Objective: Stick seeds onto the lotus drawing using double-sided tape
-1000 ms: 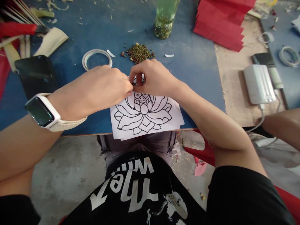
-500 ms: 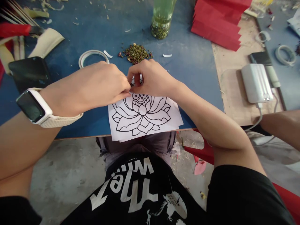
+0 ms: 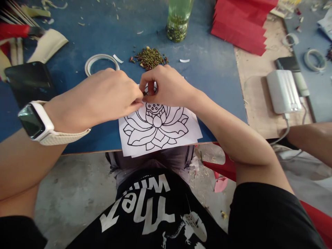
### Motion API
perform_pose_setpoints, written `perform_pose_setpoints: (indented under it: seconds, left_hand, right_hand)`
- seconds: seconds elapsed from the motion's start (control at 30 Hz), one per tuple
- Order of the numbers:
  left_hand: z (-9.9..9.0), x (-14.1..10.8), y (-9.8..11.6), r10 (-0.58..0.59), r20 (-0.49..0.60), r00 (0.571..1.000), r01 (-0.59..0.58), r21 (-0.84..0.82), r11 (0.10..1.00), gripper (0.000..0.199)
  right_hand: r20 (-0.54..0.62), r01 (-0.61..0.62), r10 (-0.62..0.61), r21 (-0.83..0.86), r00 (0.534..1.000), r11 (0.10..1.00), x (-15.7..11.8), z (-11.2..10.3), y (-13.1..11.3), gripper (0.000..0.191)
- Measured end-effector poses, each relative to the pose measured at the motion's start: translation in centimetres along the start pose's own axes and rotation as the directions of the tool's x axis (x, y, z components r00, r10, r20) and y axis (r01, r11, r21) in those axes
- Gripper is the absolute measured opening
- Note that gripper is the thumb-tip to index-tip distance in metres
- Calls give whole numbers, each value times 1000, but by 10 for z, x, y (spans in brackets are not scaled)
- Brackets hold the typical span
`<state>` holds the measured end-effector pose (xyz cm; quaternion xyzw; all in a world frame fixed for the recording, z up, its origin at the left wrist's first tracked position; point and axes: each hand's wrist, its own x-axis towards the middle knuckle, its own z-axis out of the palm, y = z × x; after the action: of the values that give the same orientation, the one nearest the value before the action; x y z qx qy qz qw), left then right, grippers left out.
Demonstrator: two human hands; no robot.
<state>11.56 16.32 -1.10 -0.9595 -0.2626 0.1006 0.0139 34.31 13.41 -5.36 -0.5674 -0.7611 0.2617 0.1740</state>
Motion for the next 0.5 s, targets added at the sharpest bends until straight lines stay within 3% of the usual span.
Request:
perform_pose_setpoints:
  seconds: [0.2, 0.37, 0.5]
  left_hand:
    - [23, 5, -10, -39, -106, 994, 27, -109, 994, 39]
    - [21, 10, -22, -22, -75, 997, 3, -248, 969, 26]
    - [17, 9, -23, -16, -67, 998, 1, -226, 974, 24]
  right_hand:
    - [7, 20, -20, 17, 1000, 1000, -2, -3, -2, 17]
    - [3, 22, -22, 41, 1000, 999, -2, -2, -1, 17]
    - [7, 23, -23, 52, 1000, 998, -2, -3, -3, 17]
